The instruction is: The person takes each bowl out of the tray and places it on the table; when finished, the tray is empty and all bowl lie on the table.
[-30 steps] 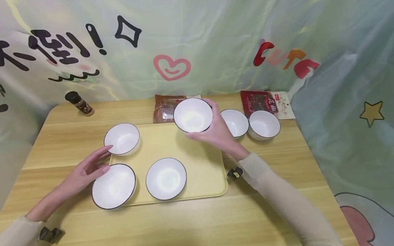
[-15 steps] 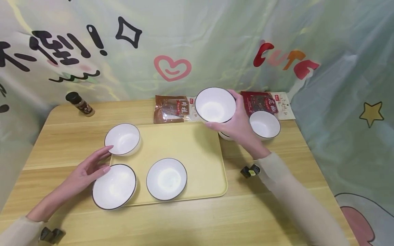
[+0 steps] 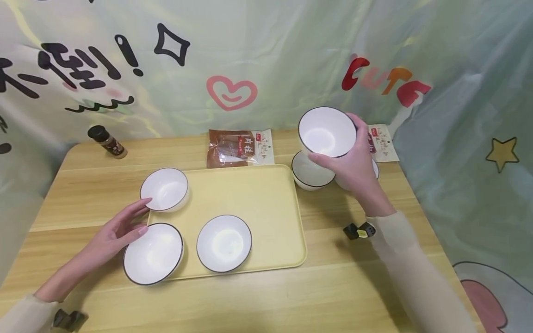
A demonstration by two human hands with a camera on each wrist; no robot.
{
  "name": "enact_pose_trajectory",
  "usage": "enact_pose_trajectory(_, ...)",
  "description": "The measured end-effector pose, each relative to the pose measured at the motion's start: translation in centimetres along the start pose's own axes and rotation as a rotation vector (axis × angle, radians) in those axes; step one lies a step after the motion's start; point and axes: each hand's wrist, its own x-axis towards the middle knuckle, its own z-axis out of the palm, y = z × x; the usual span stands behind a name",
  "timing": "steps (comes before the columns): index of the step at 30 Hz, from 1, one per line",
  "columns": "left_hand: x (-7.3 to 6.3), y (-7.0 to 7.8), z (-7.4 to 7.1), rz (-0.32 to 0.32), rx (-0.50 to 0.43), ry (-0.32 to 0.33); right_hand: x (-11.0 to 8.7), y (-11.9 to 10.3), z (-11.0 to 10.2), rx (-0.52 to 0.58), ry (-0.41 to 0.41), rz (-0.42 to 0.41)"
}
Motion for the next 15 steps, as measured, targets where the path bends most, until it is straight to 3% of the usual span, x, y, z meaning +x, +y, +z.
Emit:
enact_pose_trajectory(9, 0.1, 0.0, 0.0, -0.008, 0.006, 0.001, 0.1, 1.1, -2.6, 0.028, 0.07, 0.042)
enact_pose_trajectory(15, 0.1, 0.1, 0.0, -0.018, 0.004, -0.004, 0.3, 2.5, -4.1, 0.147, 0.142, 0.063)
